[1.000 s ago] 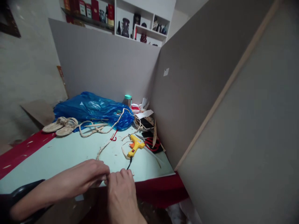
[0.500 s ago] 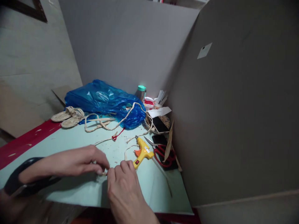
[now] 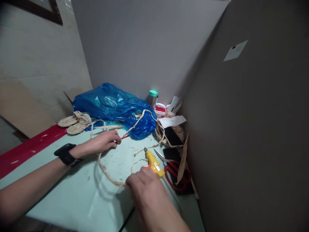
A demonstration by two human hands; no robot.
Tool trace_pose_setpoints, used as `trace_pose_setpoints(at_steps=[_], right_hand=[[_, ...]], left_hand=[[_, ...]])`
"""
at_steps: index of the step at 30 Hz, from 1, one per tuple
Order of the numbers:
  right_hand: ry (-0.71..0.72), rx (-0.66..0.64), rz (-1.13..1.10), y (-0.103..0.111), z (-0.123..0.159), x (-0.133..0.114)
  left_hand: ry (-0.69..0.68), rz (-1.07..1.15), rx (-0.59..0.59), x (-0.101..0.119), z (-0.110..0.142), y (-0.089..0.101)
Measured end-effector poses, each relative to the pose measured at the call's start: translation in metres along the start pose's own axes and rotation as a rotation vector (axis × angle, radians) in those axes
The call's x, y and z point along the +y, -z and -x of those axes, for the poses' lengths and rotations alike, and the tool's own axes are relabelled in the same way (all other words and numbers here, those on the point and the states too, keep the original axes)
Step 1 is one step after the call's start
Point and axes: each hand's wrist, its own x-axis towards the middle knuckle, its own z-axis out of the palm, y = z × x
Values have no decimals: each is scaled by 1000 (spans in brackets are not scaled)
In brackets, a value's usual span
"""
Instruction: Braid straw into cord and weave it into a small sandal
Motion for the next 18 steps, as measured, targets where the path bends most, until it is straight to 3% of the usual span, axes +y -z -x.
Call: trace_pose_setpoints(at_steps=[2,5,8,11,15,18], right_hand=[[-90,103,-86,22,-1,1],[-344,226,-168,43,1,0],[-556,373,-254,45,8,-1],[-668,530,-340,37,12,-9],[-626,774,-627,21,7,-27],[-375,818,-895,8,-3,-37]], left_hand=[[-85,63,-38,-4,2,6],[-195,160,-89,-5,7,12],[-257,214,-98,-2,10,11],[-278,243,-30,3,9,0],[-320,261,62,11,6,-21],[-360,249,87,16,5,-34]])
